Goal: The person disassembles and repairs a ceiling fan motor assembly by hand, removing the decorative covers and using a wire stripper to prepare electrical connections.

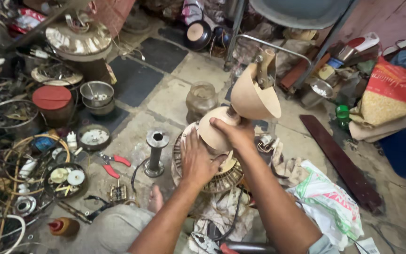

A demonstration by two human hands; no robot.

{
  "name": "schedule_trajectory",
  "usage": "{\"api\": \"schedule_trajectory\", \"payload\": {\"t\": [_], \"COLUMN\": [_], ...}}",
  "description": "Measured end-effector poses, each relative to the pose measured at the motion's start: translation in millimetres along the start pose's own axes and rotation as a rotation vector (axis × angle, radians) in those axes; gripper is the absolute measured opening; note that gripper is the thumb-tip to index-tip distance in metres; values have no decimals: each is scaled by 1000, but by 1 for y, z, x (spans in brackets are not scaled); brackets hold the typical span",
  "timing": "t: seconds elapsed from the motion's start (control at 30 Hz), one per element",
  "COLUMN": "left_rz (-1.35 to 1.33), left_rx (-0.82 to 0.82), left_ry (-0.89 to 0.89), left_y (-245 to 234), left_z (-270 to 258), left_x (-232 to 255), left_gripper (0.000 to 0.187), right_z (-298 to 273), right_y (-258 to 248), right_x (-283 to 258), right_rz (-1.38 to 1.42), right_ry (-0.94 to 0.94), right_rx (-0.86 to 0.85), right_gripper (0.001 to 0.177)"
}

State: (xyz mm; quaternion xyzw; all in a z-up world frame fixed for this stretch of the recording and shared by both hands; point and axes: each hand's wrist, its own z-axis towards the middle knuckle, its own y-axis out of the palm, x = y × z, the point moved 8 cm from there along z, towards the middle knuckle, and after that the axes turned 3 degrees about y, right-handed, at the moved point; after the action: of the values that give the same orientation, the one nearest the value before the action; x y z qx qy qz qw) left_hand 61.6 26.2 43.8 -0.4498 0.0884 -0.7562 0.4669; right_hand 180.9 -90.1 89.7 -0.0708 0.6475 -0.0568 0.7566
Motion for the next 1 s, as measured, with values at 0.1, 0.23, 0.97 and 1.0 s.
{"api": "schedule_trajectory", "payload": {"t": [0.1, 0.23, 0.97, 1.0], "left_rz": [-7, -166, -376, -413], "left_rx": [-69, 76, 120, 83], "left_ry": [51, 137, 181, 122], "left_y": [28, 43, 49, 54], "left_z": [12, 20, 25, 26], "left_x": [-9, -20, -24, -27], "left_gripper": [98, 82, 53, 53], "right_z": [-6, -9, -7, -4], "right_y": [8, 11, 7, 4], "right_x": [-6, 1, -9, -5], "right_rz": [-95, 47, 268, 325], "right_ry": [-140, -97, -22, 53], "right_rx": [-39, -102, -93, -65], "right_gripper": [78, 75, 62, 58]}}
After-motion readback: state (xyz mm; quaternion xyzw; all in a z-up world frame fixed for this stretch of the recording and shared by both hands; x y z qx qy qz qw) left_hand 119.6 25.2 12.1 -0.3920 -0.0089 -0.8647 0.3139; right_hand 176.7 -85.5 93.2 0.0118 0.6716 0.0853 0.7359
